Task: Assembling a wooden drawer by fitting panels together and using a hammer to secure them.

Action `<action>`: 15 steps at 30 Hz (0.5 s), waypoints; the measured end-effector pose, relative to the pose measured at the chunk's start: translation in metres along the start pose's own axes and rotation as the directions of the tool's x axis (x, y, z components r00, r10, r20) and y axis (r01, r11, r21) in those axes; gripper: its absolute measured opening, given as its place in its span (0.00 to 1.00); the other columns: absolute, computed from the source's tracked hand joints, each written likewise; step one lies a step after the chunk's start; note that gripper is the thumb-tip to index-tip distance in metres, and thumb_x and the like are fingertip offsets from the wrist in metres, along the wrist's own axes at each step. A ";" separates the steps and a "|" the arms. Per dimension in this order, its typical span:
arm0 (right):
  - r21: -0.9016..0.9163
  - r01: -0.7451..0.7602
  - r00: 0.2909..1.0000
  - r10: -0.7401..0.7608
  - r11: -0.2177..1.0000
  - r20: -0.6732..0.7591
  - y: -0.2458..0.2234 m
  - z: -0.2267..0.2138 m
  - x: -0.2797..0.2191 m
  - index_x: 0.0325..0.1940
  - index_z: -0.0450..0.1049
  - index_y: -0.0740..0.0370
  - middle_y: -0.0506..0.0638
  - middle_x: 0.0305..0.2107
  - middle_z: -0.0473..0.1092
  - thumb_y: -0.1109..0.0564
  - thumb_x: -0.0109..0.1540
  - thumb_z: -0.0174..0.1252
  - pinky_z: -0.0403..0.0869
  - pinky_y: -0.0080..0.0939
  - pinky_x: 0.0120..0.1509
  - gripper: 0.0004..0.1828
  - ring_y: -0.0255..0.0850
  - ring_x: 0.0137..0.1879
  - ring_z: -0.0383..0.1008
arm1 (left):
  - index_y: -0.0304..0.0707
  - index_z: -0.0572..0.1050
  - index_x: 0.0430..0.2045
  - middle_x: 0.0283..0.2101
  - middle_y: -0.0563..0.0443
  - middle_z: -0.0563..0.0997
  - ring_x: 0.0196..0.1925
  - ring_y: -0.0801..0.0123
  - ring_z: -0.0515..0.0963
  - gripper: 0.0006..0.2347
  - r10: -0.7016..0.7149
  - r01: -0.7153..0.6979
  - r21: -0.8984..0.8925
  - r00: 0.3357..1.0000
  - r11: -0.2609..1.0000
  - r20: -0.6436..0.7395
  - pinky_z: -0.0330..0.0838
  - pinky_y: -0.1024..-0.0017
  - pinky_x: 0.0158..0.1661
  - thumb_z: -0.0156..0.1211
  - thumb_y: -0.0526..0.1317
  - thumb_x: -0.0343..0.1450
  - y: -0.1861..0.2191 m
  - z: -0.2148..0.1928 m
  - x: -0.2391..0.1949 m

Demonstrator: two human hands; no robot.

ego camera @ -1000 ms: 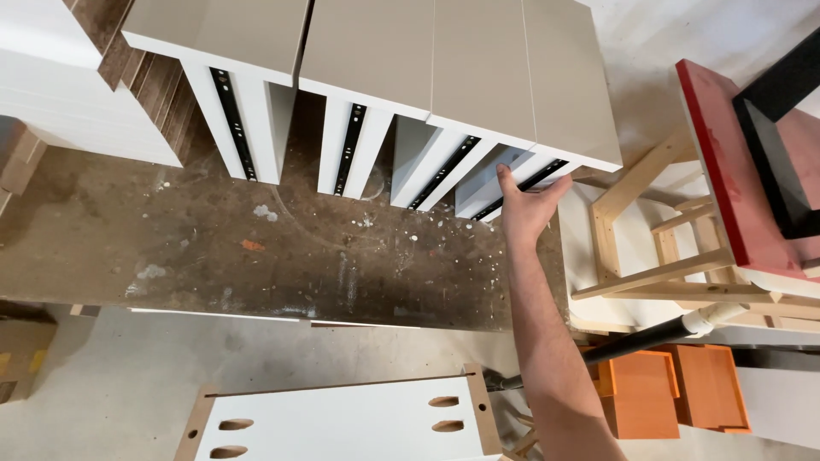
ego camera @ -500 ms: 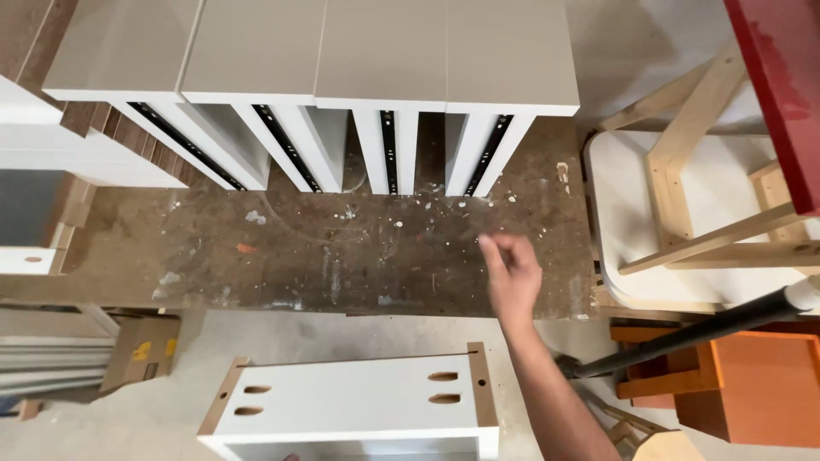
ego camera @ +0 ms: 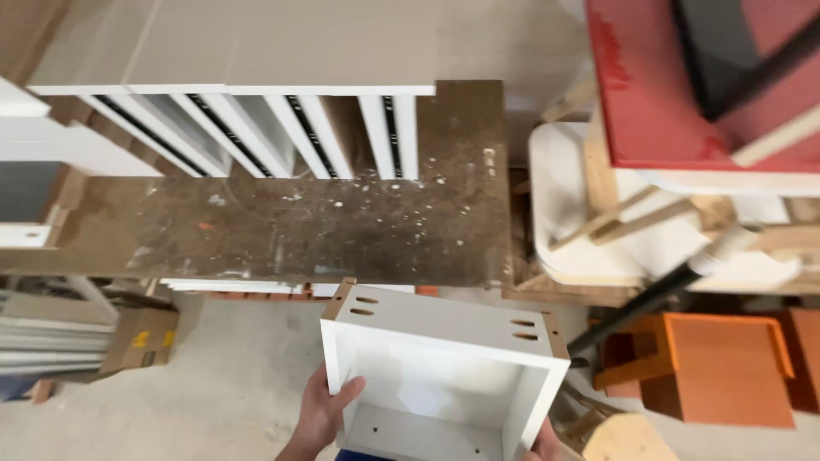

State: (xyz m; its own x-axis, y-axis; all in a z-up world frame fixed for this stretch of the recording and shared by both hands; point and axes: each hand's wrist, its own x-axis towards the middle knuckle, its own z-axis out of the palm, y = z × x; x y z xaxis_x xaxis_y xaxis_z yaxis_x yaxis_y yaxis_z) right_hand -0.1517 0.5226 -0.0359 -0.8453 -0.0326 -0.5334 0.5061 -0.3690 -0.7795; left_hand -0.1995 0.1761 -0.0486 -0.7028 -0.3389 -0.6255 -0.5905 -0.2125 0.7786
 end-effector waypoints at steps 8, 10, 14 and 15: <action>-0.410 0.014 0.793 -0.260 0.912 -0.551 0.061 -0.036 -0.069 0.57 0.72 0.58 0.48 0.44 0.79 0.46 0.48 0.75 0.76 0.41 0.54 0.36 0.37 0.51 0.76 | 0.35 0.81 0.46 0.45 0.46 0.88 0.48 0.60 0.86 0.21 0.128 -0.281 0.263 0.869 0.923 0.478 0.78 0.63 0.43 0.67 0.44 0.60 0.023 0.060 -0.009; -0.374 -0.066 0.661 -0.240 0.925 -0.711 0.088 -0.023 -0.119 0.55 0.75 0.53 0.43 0.40 0.75 0.47 0.55 0.64 0.72 0.40 0.54 0.26 0.35 0.48 0.72 | 0.29 0.76 0.54 0.52 0.38 0.85 0.53 0.51 0.83 0.23 -0.010 -0.155 0.237 0.817 0.959 0.577 0.76 0.58 0.46 0.64 0.38 0.64 0.030 0.078 -0.032; -0.167 -0.102 0.442 -0.106 0.981 -0.891 0.106 0.015 -0.213 0.67 0.70 0.48 0.44 0.59 0.74 0.39 0.54 0.57 0.70 0.46 0.63 0.38 0.39 0.63 0.73 | 0.32 0.75 0.56 0.56 0.41 0.83 0.56 0.55 0.81 0.21 -0.221 -0.302 0.455 0.575 0.838 0.788 0.75 0.62 0.53 0.61 0.39 0.67 0.058 0.129 -0.102; -0.090 -0.103 0.399 -0.041 0.991 -0.916 0.112 0.023 -0.238 0.60 0.73 0.51 0.44 0.52 0.75 0.41 0.53 0.55 0.69 0.43 0.59 0.31 0.39 0.57 0.73 | 0.41 0.69 0.63 0.62 0.47 0.79 0.61 0.57 0.78 0.25 -0.354 -0.349 0.539 0.470 0.767 0.809 0.73 0.60 0.57 0.58 0.41 0.68 0.062 0.141 -0.129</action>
